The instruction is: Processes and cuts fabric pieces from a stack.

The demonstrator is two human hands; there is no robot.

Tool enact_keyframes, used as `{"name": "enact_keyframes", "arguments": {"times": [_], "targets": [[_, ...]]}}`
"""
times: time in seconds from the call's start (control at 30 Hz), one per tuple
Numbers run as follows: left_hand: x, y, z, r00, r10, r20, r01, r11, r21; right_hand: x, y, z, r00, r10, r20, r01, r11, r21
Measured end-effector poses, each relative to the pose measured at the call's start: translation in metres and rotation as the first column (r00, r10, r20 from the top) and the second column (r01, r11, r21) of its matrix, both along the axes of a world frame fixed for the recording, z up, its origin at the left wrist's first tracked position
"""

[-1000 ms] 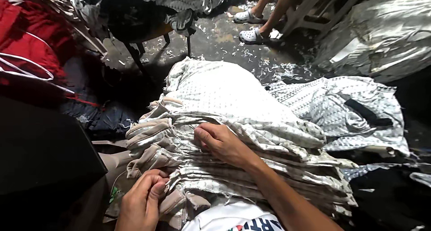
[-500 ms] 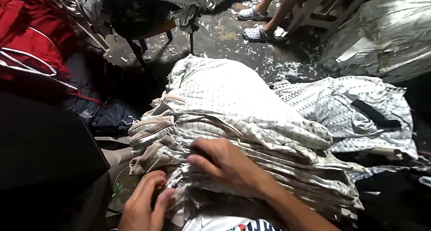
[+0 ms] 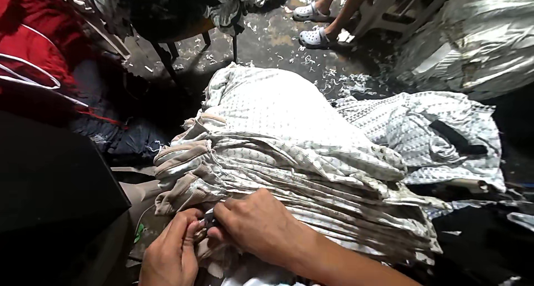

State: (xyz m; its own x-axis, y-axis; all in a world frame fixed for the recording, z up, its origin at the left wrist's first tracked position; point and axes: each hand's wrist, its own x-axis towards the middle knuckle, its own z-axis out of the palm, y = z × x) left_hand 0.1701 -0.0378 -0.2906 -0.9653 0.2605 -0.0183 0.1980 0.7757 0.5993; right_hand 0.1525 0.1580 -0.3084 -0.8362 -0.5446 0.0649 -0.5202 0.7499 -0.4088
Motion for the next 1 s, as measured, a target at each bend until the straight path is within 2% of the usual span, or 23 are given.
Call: {"name": "enact_keyframes", "arguments": {"times": [0.13,0.2,0.3,0.37,0.4,0.43,0.47,0.53,0.67,0.73,0.9,1.0], "targets": [[0.001,-0.001,-0.006,0.999,0.002,-0.037,-0.003,1.0,-0.004,-0.003,-0.008,0.003,1.0,-0.009,0.013,0.009,0.999,0.048],[-0.001,-0.007,-0.005,1.0,-0.006,0.001,0.006,0.999,0.042,-0.003,-0.009,0.003,0.998,-0.042,0.04,0.04,0.998,0.058],[-0.01,-0.024,0.008,0.985,-0.015,0.172,-0.029,0.967,0.251,-0.005,-0.001,-0.001,0.989,-0.099,0.108,0.106,0.993,-0.061],[-0.013,-0.034,0.016,0.969,0.15,0.198,-0.218,0.893,0.393,-0.009,0.01,0.0,0.963,-0.119,0.242,0.163,0.972,-0.17],[-0.012,-0.039,0.018,0.957,0.25,0.146,-0.285,0.9,0.329,-0.01,0.016,0.001,0.941,-0.126,0.314,0.198,0.957,-0.211],[-0.01,-0.042,0.021,0.954,0.289,0.081,-0.299,0.939,0.171,-0.01,0.021,0.002,0.917,-0.135,0.375,0.235,0.943,-0.234],[-0.008,-0.044,0.024,0.961,0.273,0.052,-0.275,0.961,0.025,-0.011,0.024,0.002,0.894,-0.142,0.426,0.262,0.935,-0.238],[-0.002,-0.035,0.026,0.985,0.171,0.035,-0.167,0.982,-0.091,-0.015,0.026,0.001,0.865,-0.15,0.48,0.289,0.929,-0.231],[0.015,0.004,-0.008,0.996,0.077,-0.051,-0.073,0.995,0.07,-0.022,0.025,-0.001,0.839,-0.145,0.524,0.296,0.93,-0.217],[0.014,0.009,-0.027,0.995,0.049,-0.09,-0.043,0.997,0.066,-0.022,0.027,-0.001,0.822,-0.135,0.553,0.312,0.919,-0.24],[-0.002,-0.004,-0.02,0.999,-0.017,-0.047,0.018,1.0,0.025,-0.02,0.04,-0.003,0.818,-0.056,0.573,0.338,0.852,-0.4],[-0.016,-0.003,-0.024,0.989,-0.018,-0.149,0.018,1.0,0.004,-0.016,0.053,0.005,0.833,-0.019,0.553,0.342,0.804,-0.487]]}}
